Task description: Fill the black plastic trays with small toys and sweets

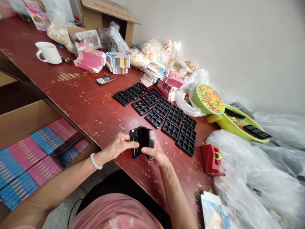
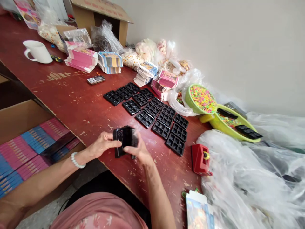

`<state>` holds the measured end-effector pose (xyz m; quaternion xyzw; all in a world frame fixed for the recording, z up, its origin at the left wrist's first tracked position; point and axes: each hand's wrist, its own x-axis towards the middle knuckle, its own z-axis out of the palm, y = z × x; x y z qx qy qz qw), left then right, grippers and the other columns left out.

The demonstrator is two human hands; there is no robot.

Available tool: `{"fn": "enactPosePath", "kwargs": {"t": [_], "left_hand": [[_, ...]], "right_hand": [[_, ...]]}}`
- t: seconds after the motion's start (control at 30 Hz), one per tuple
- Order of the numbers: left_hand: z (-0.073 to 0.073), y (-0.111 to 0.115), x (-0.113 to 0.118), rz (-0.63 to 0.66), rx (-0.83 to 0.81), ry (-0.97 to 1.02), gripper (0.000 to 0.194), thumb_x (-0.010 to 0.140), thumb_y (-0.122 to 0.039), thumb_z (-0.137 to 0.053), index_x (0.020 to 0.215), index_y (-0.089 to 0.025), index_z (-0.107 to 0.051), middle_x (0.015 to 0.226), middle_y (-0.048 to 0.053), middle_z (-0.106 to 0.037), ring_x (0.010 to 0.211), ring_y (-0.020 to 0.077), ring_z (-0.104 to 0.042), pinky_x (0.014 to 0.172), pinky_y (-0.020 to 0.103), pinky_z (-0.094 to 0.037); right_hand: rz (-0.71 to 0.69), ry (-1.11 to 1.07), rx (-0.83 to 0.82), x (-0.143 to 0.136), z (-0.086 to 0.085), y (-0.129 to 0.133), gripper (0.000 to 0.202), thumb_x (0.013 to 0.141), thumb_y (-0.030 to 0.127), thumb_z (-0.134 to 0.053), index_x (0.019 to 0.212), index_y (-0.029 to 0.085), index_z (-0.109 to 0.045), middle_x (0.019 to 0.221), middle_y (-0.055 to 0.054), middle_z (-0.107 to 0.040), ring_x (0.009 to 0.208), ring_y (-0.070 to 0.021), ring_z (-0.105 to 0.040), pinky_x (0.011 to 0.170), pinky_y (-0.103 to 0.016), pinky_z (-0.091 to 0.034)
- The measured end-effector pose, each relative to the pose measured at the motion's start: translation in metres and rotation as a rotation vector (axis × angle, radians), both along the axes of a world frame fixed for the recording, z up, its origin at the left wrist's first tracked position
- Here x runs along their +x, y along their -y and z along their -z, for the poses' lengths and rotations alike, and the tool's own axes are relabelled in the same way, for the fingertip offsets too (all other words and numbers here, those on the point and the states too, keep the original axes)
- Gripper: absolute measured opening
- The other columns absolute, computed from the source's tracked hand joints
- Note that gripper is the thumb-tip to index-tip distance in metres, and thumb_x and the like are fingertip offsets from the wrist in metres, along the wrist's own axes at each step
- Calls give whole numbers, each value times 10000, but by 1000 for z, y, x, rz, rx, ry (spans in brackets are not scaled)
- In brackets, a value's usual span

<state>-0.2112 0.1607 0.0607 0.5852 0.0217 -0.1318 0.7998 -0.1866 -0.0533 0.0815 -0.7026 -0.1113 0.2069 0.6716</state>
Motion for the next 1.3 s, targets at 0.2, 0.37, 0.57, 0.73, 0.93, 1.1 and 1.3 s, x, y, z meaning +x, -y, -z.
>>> {"fn": "enactPosePath", "kwargs": {"t": [0.2, 0.37, 0.57, 0.73, 0.93, 1.1, 1.3], "left_hand": [[16, -37, 56, -283, -108, -165, 517, 606, -476, -969, 862, -138, -674, 778, 54, -713, 558, 165, -665, 560, 302, -593], [24, -44, 91, -205, -53, -227, 434, 765, -466, -883, 882, -159, -600, 837, 92, -721, 637, 242, -741, 568, 365, -635], [14, -49, 72, -111, 166, -247, 378, 744, -414, -889, 811, -140, -637, 707, 89, -700, 509, 205, -678, 467, 272, -551], [-4, -20, 10, 305, 105, -44, 346, 699, -384, -883, 883, -130, -735, 831, 83, -737, 748, 215, -711, 729, 310, -585], [0, 12, -30, 133, 318, 145, 265, 757, -387, -782, 684, -147, -695, 725, 20, -660, 765, 221, -626, 659, 277, -480], [5, 15, -27, 133, 232, 60, 320, 708, -406, -814, 613, -133, -676, 594, -6, -559, 582, 142, -500, 558, 254, -378], [8, -12, -14, -57, 75, 4, 317, 689, -406, -890, 773, -122, -777, 753, 50, -722, 702, 171, -638, 708, 280, -524]], "right_hand": [[417, 2, -48, 9, 7, 53, 1043, 630, 424, -930, 1535, 336, -418, 1323, -57, -602, 1055, -230, -628, 848, -354, -554], [292, -59, -111, -10, 15, 49, 1152, 649, 474, -921, 1615, 377, -301, 1446, -77, -533, 1181, -272, -605, 951, -420, -550], [220, 7, -245, -21, 12, 29, 1199, 659, 504, -884, 1645, 307, -231, 1617, -116, -388, 1430, -334, -462, 1181, -520, -404], [157, 250, -510, -32, 20, -14, 1180, 669, 421, -820, 1659, 234, -204, 1561, -181, -407, 1390, -374, -483, 1178, -590, -382], [179, 467, -812, -42, 23, -36, 1170, 676, 407, -806, 1658, 186, -210, 1410, -240, -468, 1222, -428, -552, 1025, -659, -459], [26, 223, -371, -37, 17, -27, 1308, 581, 499, -923, 1649, 271, -204, 1453, -155, -490, 1275, -347, -556, 1079, -551, -475], [182, -36, -23, -24, 9, 25, 1163, 654, 524, -891, 1624, 325, -282, 1464, -103, -544, 1251, -310, -598, 1083, -514, -490]]}}
